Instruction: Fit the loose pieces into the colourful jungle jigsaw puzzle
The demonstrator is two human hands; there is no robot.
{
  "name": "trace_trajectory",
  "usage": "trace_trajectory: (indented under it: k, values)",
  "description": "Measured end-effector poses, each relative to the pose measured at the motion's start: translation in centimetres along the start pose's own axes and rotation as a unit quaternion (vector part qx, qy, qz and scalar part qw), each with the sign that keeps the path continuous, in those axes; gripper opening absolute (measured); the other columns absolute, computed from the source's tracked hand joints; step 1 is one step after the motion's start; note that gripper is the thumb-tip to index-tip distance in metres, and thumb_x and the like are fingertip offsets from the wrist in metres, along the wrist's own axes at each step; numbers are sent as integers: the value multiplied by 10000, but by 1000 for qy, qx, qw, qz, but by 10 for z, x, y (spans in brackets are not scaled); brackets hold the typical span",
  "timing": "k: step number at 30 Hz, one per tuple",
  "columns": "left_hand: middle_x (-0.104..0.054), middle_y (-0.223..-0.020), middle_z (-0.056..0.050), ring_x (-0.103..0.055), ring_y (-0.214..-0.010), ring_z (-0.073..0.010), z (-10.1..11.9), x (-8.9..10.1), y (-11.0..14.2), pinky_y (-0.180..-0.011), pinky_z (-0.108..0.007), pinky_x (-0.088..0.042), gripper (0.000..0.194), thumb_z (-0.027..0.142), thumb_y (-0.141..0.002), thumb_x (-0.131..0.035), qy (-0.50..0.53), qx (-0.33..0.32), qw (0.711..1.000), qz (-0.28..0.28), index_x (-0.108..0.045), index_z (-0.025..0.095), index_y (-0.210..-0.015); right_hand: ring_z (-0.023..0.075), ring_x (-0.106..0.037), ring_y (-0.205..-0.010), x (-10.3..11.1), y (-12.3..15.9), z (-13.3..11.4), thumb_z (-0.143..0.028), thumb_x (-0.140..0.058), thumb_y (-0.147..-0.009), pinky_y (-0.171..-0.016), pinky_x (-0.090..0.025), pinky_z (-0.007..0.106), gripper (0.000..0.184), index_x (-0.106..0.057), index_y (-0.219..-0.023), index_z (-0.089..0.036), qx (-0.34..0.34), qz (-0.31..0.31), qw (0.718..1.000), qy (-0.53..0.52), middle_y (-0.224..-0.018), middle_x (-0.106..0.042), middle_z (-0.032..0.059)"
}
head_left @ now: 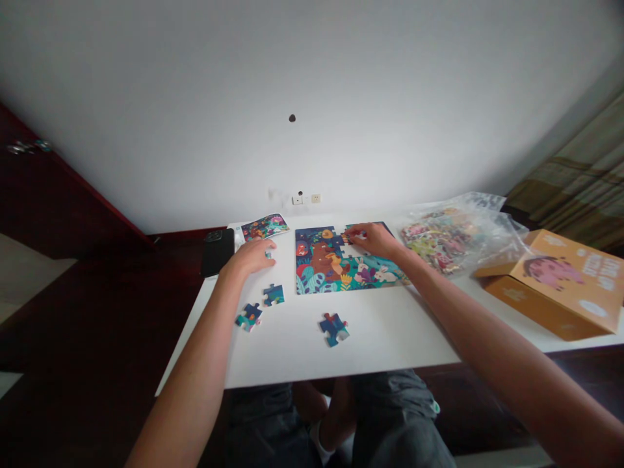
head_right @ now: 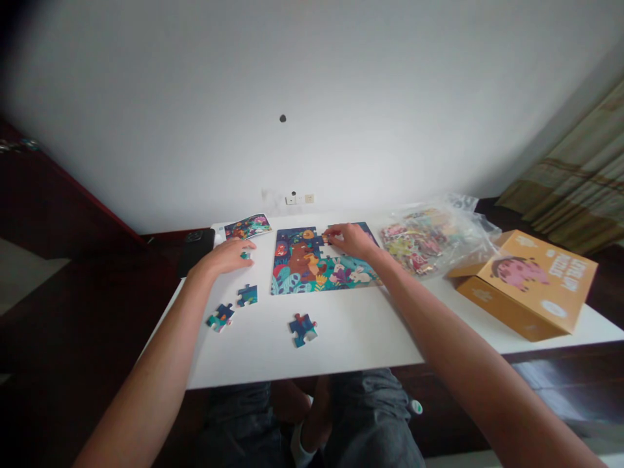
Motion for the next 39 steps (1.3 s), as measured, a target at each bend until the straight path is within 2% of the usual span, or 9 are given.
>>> trace_trajectory:
  k: [5,12,18,20,25,29,34,36,39]
  values:
    - [-735,-1187,-117,-713,-1040,-303,7,-1,-2,-942,-357,-538,447,242,-743,-746,-8,1,1000,-4,-749,208,-1188,228,-739,-941,-1,0,-2,-300,-627,-932,-871,-536,305,268,-803,-1126,-242,22,8,1000,-5,-1104,-797,34]
    - [-684,-1246,-115,-687,-1065,-292,25,-5,-1,-986,-371,-507,459,211,-792,-701,-10,-2,998,68,-726,212,-1250,216,-731,-899,2,3,-19,-277,-627,-935,-841,-543,302,263,-800,-1130,-241,23,-13,1000,-6,-1072,-797,40]
    - [-644,-752,-31,-616,-754,-212,34,3,-5,-714,-304,-448,181,359,-871,-666,129,14,966,224,-759,207,-899,192,-712,-815,0,6,-34,-298,-611,-933,-749,-516,274,278,-803,-1131,-259,49,-36,998,-16,-978,-795,26]
    - [-507,-574,16,-496,-581,-156,33,8,-8,-587,-276,-363,292,463,-874,-662,287,36,921,262,-675,201,-745,192,-710,-804,-3,6,-36,-295,-606,-925,-736,-510,277,289,-806,-1131,-260,57,-43,997,-11,-951,-792,28]
    - [-146,-448,108,-127,-399,-89,28,22,-8,-434,-264,-185,483,566,-906,-592,666,55,708,229,-378,236,-625,194,-721,-820,-6,7,-41,-281,-578,-913,-741,-510,287,315,-810,-1125,-261,63,-59,996,-21,-961,-795,25]
    - [-122,-426,105,-92,-391,-85,26,26,-4,-414,-255,-177,495,539,-935,-550,728,54,654,199,-328,231,-617,198,-724,-837,-6,8,-47,-309,-579,-920,-733,-505,289,316,-814,-1131,-280,66,-67,995,-27,-975,-797,20]
    - [-122,-435,108,-97,-389,-88,30,9,-9,-412,-257,-173,507,580,-938,-513,698,72,688,186,-309,239,-623,207,-719,-859,-4,9,-56,-388,-622,-928,-755,-510,305,304,-809,-1151,-303,93,-90,991,-25,-1051,-797,15]
    - [-142,-446,106,-129,-389,-89,34,-2,-12,-424,-264,-185,519,604,-930,-517,646,78,734,195,-314,243,-617,210,-718,-871,-3,10,-61,-427,-649,-922,-767,-513,307,295,-813,-1127,-295,107,-101,988,-38,-1073,-793,20]
    - [-289,-486,70,-278,-443,-95,46,-17,-14,-488,-270,-238,518,570,-913,-572,483,21,843,237,-369,227,-582,199,-710,-867,1,14,-68,-449,-683,-906,-766,-508,292,289,-814,-1087,-265,126,-137,979,-79,-1035,-787,27]
Point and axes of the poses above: each hand's wrist, its own y-axis away from the middle knuckle, its own x-axis out of the back of the hand, z = x × y, the point moved 2 cm from there along -y, towards the middle knuckle
